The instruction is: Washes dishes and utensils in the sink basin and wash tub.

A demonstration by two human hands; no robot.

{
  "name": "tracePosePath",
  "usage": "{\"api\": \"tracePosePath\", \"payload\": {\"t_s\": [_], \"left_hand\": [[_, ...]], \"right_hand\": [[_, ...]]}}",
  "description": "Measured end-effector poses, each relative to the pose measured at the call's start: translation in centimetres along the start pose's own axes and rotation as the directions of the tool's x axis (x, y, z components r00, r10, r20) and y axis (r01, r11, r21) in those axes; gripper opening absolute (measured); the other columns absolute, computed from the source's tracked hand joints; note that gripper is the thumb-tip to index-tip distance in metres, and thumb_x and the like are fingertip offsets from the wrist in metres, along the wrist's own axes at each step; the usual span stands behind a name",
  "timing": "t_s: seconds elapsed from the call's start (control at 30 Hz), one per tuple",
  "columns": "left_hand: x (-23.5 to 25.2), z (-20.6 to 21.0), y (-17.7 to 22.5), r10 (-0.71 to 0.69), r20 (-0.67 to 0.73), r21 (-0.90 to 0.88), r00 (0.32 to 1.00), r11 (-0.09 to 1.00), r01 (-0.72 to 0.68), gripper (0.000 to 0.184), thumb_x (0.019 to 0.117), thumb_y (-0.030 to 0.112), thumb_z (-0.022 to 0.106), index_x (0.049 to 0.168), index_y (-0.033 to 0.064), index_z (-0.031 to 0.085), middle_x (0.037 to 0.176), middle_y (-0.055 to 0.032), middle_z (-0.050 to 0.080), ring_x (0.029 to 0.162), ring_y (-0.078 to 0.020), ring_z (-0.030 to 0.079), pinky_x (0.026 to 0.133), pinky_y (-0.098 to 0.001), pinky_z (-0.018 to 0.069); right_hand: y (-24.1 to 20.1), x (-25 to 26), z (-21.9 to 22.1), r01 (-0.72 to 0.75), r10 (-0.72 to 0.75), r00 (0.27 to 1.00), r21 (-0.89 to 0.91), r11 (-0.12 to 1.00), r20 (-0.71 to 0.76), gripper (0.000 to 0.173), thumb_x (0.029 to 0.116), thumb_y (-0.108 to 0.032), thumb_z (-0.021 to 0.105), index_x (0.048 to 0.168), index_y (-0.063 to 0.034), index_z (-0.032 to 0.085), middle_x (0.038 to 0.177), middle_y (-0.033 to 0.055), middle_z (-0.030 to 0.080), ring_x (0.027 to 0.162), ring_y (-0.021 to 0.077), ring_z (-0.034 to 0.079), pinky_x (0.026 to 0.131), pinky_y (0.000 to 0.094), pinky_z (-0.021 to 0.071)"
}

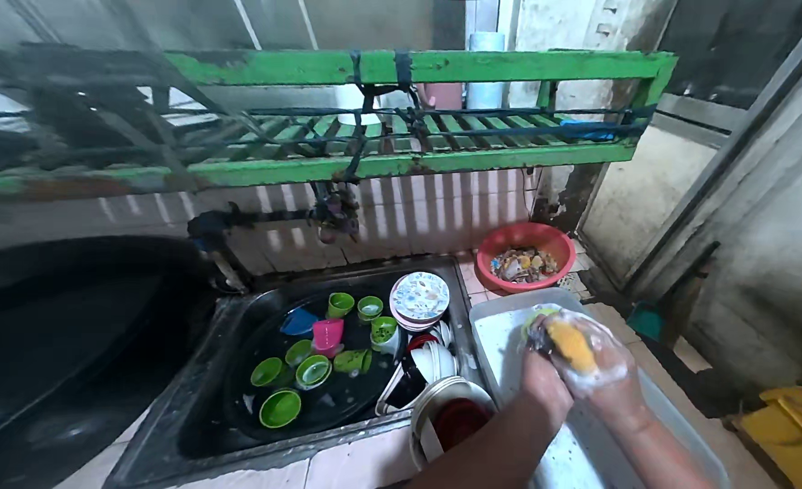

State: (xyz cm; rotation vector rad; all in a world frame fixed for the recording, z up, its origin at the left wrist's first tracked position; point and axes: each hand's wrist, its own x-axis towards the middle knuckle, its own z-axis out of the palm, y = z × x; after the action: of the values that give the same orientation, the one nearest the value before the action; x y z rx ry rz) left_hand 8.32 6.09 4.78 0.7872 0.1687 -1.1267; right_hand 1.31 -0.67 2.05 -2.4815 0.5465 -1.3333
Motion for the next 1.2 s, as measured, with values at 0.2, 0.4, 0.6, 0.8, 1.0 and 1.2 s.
{"api": "tracePosePath", "payload": {"t_s": [0.2, 0.4, 0.6, 0.8, 1.0, 1.2], "left_hand": [[0.4, 0.1, 1.1, 0.065, 0.046, 0.03, 0.997, 0.997, -0.067, 0.043, 0.1099, 0.049, 0.032, 0.122, 0.017, 0.058, 0.102, -0.0038, 0.065, 0.095, -0.0167, 0.064, 0.082, -0.0379, 0.0537], [1.7, -5.1, 7.9, 0.262, 0.127, 0.338, 0.957, 0.895, -0.29, 0.048, 0.1037, 0.044, 0.056, 0.141, 0.0164, 0.049, 0.111, -0.0084, 0.068, 0.094, -0.0195, 0.069, 0.078, -0.0378, 0.0596], [1.1, -16.8, 22.1, 0.813, 0.022, 0.945, 0.582, 0.174, -0.277, 0.07, 0.0917, 0.015, 0.075, 0.153, 0.0072, 0.043, 0.15, -0.0265, 0.046, 0.131, -0.0429, 0.053, 0.103, -0.0631, 0.0473], [-1.2, -20.7, 25.2, 0.847, 0.042, 0.966, 0.53, 0.102, -0.239, 0.05, 0.0985, 0.016, 0.061, 0.146, 0.0026, 0.052, 0.161, -0.0249, 0.033, 0.148, -0.0387, 0.034, 0.115, -0.0591, 0.0354], [-3.1, -16.4, 21.1, 0.71, 0.095, 0.921, 0.698, 0.204, -0.333, 0.048, 0.103, 0.019, 0.055, 0.148, 0.0027, 0.049, 0.147, -0.0204, 0.052, 0.125, -0.0287, 0.058, 0.1, -0.0471, 0.0511], [-5.6, -11.8, 17.4, 0.614, 0.216, 0.866, 0.759, 0.238, -0.44, 0.041, 0.1009, 0.015, 0.055, 0.14, 0.0012, 0.056, 0.135, -0.0165, 0.06, 0.118, -0.0239, 0.062, 0.098, -0.0419, 0.0538]], "right_hand": [[-0.7, -0.2, 1.0, -0.119, 0.123, 0.992, 0.102, 0.988, -0.025, 0.052, 0.0868, -0.028, 0.075, 0.128, 0.0019, 0.064, 0.124, 0.019, 0.069, 0.116, 0.0286, 0.067, 0.099, 0.0489, 0.0557], [3.4, -3.4, -0.9, -0.123, 0.087, 0.949, 0.103, 0.987, 0.302, 0.05, 0.0845, -0.024, 0.075, 0.131, -0.0055, 0.068, 0.146, 0.0171, 0.057, 0.139, 0.0343, 0.052, 0.114, 0.054, 0.044], [0.7, -3.2, -1.6, -0.327, 0.406, 0.589, -0.254, 0.91, 0.699, 0.059, 0.0901, -0.038, 0.075, 0.138, -0.0076, 0.061, 0.134, 0.0198, 0.063, 0.13, 0.0389, 0.056, 0.11, 0.0555, 0.0448], [-1.6, -4.2, 2.6, -0.119, 0.361, 0.329, -0.341, 0.932, 0.872, 0.054, 0.0899, -0.017, 0.071, 0.141, -0.0082, 0.056, 0.145, 0.019, 0.055, 0.138, 0.0414, 0.047, 0.11, 0.0618, 0.0401], [-0.7, -4.2, 4.0, -0.111, 0.383, 0.346, -0.368, 0.923, 0.857, 0.06, 0.0923, -0.011, 0.066, 0.149, -0.0045, 0.047, 0.15, 0.0215, 0.049, 0.139, 0.0443, 0.044, 0.109, 0.0661, 0.0373], [0.3, -2.2, 3.4, -0.341, 0.533, 0.298, -0.433, 0.834, 0.792, 0.06, 0.0948, -0.035, 0.067, 0.145, -0.0055, 0.054, 0.143, 0.0215, 0.056, 0.137, 0.0395, 0.05, 0.113, 0.0571, 0.0394]]}}
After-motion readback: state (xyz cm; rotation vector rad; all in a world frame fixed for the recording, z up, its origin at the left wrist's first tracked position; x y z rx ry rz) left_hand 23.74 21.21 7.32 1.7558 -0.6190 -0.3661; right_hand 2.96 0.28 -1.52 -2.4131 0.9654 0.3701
